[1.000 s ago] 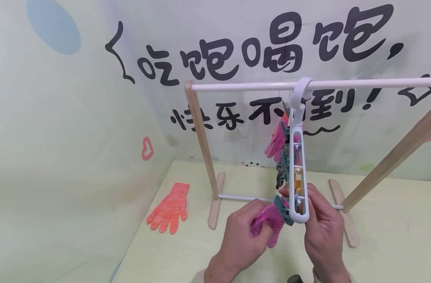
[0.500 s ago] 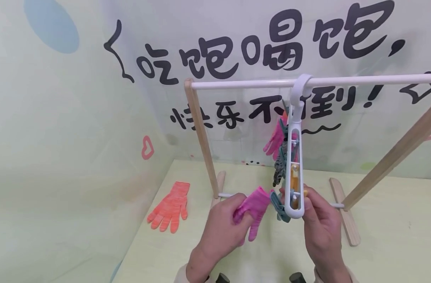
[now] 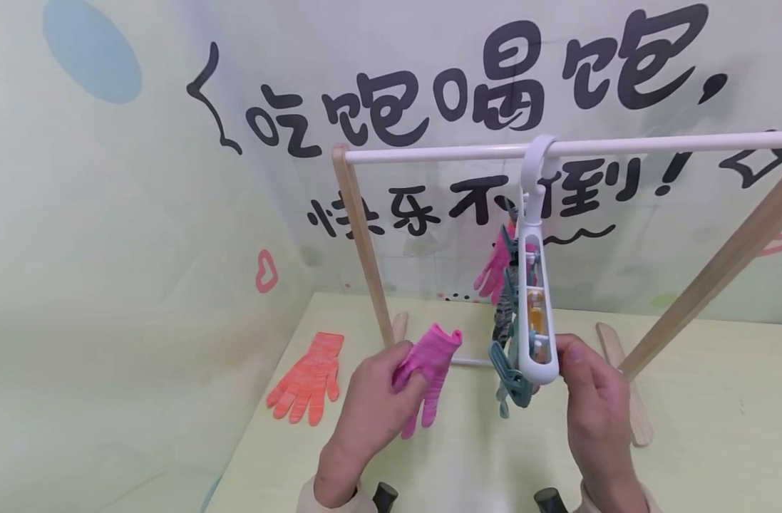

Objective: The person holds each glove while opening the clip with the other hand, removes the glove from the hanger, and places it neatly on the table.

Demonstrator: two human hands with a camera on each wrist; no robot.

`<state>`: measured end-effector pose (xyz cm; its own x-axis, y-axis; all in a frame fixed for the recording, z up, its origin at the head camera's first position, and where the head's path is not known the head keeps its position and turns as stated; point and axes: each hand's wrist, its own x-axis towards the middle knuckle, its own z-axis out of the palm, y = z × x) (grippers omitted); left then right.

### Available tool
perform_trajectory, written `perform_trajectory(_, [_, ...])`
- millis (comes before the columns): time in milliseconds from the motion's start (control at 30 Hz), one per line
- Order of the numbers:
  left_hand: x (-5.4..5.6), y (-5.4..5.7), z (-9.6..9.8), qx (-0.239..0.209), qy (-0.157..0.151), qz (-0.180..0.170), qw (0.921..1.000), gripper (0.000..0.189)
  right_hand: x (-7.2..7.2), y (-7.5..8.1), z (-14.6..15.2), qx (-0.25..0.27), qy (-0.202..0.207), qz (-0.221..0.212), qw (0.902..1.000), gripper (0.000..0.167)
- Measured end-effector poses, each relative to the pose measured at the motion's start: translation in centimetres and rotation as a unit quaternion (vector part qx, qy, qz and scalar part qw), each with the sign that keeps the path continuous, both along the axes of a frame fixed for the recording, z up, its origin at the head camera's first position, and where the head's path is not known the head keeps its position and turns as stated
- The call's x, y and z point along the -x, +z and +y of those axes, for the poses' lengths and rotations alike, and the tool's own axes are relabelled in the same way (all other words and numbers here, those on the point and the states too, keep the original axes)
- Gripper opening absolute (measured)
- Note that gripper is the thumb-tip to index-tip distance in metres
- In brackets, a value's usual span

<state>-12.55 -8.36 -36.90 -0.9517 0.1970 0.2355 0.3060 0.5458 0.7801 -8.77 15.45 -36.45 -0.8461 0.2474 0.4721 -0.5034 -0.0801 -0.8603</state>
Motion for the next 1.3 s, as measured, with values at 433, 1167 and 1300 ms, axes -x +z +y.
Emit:
perform_trajectory(433, [1.2, 0.5, -3.1, 0.044, 0.028, -0.067, 0.9964, 0.016, 0.4, -0.2, 0.9, -0.013, -0.015, -0.029, 0.9994, 0.028])
perform_trajectory(1167, [2.6, 0.1, -6.9, 0.12, 0.089, -0.099, 0.9838, 0.024, 0.7, -1.0, 1.1, -0.01, 0.019, -0.004, 0.9998, 0.029])
perform_trajectory(1300, [3.4, -0.7, -7.9, 0.144, 0.116, -0.106, 0.9771, 0.025, 0.7, -0.7, 1.2, -0.021, 0.019, -0.015, 0.9995, 0.028])
